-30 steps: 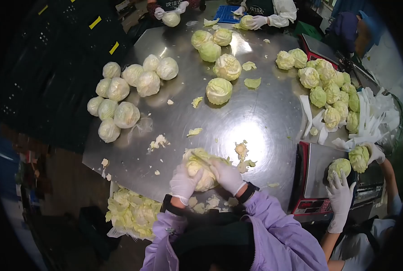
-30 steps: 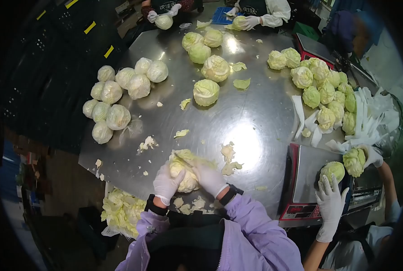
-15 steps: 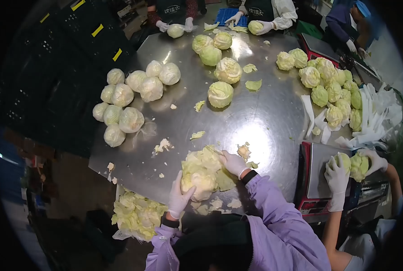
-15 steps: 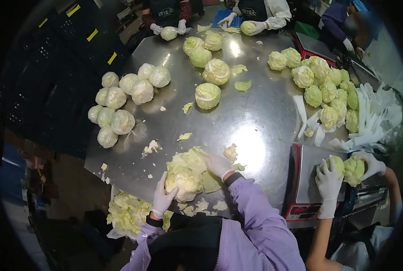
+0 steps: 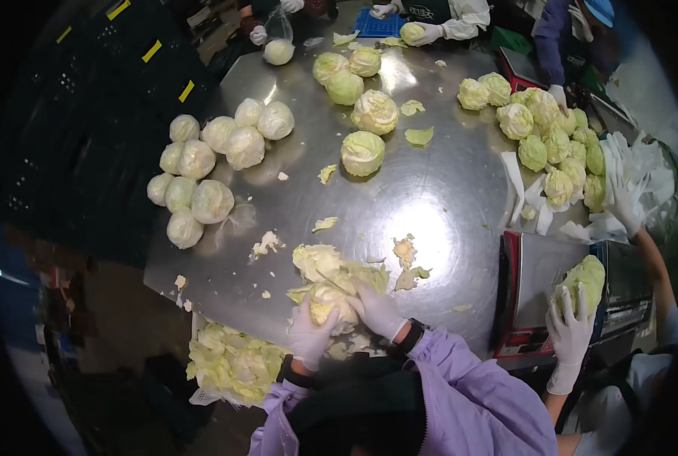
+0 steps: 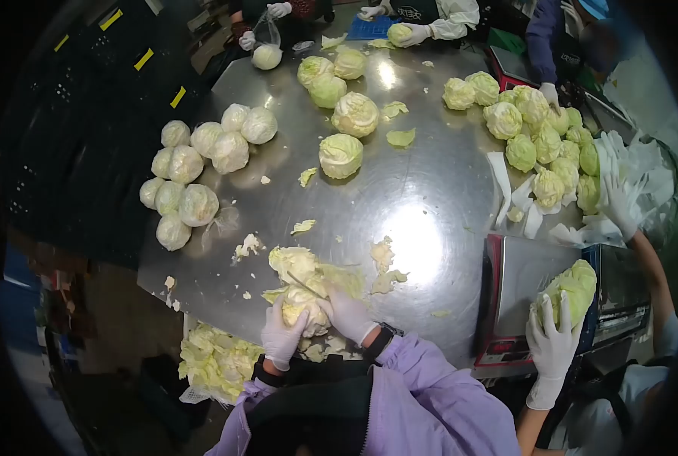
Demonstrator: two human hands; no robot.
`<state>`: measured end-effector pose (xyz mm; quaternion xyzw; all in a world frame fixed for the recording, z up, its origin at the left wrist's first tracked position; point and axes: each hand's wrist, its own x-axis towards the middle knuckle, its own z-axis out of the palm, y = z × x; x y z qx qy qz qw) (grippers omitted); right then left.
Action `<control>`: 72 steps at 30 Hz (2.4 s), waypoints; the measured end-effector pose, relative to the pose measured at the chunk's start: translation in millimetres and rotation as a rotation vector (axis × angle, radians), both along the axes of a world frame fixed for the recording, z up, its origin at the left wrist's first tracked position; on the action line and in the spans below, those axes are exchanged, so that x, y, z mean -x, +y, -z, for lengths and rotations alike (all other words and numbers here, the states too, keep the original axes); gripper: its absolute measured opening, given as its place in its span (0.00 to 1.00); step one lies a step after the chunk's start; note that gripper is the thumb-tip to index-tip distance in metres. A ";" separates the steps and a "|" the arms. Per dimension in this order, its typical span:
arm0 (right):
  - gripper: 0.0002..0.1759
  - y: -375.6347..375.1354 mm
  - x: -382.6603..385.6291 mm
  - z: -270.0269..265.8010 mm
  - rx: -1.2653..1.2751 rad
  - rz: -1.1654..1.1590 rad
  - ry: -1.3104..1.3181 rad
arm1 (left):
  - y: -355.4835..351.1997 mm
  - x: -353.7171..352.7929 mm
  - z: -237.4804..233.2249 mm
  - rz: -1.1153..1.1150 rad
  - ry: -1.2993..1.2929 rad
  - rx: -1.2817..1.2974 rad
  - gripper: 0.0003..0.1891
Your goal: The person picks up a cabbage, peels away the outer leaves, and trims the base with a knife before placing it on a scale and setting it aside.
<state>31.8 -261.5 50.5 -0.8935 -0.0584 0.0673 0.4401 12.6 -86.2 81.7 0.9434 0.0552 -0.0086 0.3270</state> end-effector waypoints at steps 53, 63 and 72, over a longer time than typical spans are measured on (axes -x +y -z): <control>0.19 48.4 -7.6 -7.1 -0.252 -0.445 -0.185 | 75.1 -2.3 -22.7 0.275 0.517 0.503 0.39; 0.27 18.7 -31.8 20.1 -0.336 -0.064 0.163 | 90.0 13.2 -7.5 0.245 0.334 0.677 0.43; 0.25 55.3 -54.3 67.2 0.184 -0.251 0.051 | 93.6 29.8 0.7 0.404 -0.093 0.083 0.49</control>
